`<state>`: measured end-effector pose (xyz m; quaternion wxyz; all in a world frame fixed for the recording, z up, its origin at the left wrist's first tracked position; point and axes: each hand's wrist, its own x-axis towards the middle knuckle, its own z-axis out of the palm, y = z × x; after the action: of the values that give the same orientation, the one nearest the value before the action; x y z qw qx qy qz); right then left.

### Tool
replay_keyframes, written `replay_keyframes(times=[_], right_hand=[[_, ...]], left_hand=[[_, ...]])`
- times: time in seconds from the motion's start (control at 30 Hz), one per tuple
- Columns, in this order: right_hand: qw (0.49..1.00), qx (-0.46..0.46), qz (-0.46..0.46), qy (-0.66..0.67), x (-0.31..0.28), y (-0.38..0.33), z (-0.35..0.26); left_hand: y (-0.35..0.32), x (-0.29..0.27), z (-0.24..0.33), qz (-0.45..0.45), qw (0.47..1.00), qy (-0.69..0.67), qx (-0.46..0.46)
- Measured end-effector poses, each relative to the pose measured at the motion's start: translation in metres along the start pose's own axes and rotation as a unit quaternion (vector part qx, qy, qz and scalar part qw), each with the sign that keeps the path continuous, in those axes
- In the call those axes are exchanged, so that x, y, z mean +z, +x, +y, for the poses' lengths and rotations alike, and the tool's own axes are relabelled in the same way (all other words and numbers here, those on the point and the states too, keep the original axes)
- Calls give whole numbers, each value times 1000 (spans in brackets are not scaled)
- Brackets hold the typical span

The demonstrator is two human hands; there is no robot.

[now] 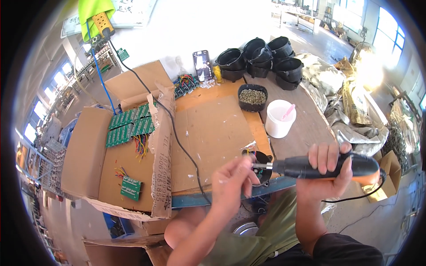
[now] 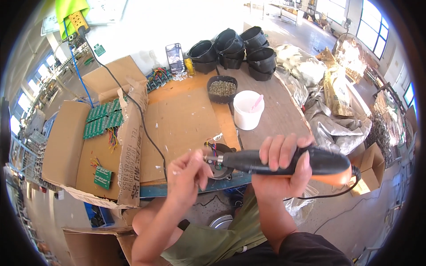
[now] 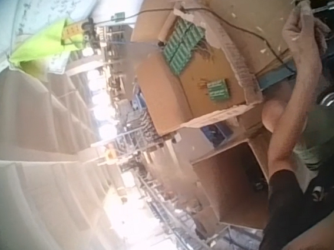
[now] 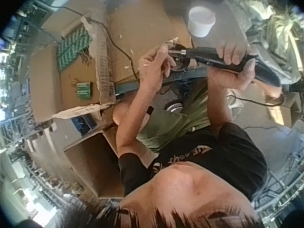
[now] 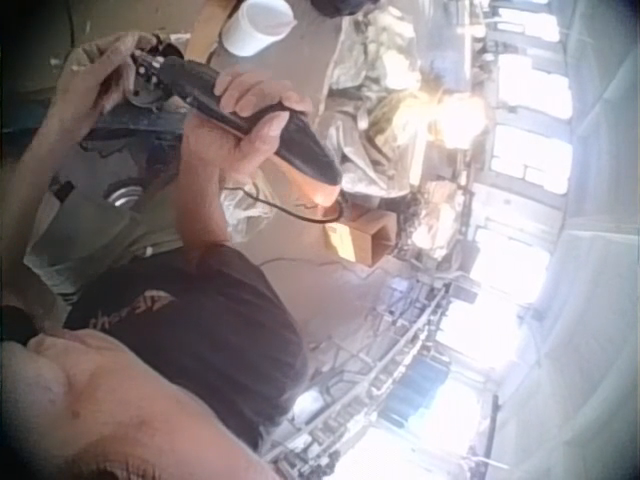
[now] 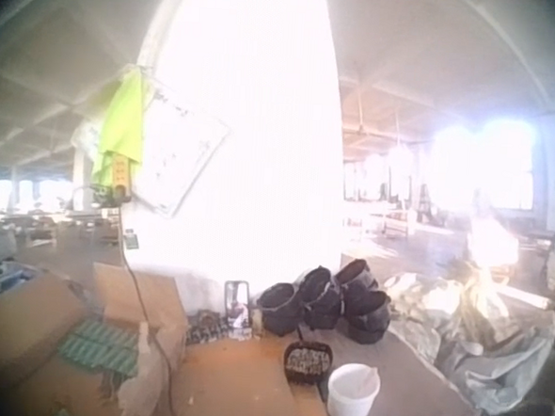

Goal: The person assembles electronic components by applying an adhesive from a cup to a small plastic housing, inserting a circuit board with attached wires, and securing the assembly using a power screwdriver.

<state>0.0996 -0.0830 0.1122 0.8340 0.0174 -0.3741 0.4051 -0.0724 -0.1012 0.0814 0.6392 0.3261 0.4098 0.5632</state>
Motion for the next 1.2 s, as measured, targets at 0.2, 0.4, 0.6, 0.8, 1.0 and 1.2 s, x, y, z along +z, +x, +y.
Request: replay_keyframes(times=[0.2, 0.4, 0.6, 0.8, 1.0, 1.2], right_hand=[[999, -12, 44, -7, -3, 20, -7], [997, 46, -1, -57, -7, 5, 1], [993, 90, -27, -72, -10, -8, 2], [992, 87, -44, -82, -9, -6, -4], [986, 136, -57, -81, -15, -19, -5], [974, 147, -90, -146, -22, -32, 4]], left_hand=[[42, -64, 11, -1, 953, 203, 227], [48, -76, -28, -192, 881, 418, 112], [44, -52, -40, -190, 878, 420, 131], [43, -44, -66, -153, 911, 331, 192], [37, -41, -75, -124, 913, 339, 191], [37, -37, -69, -124, 900, 363, 205]])
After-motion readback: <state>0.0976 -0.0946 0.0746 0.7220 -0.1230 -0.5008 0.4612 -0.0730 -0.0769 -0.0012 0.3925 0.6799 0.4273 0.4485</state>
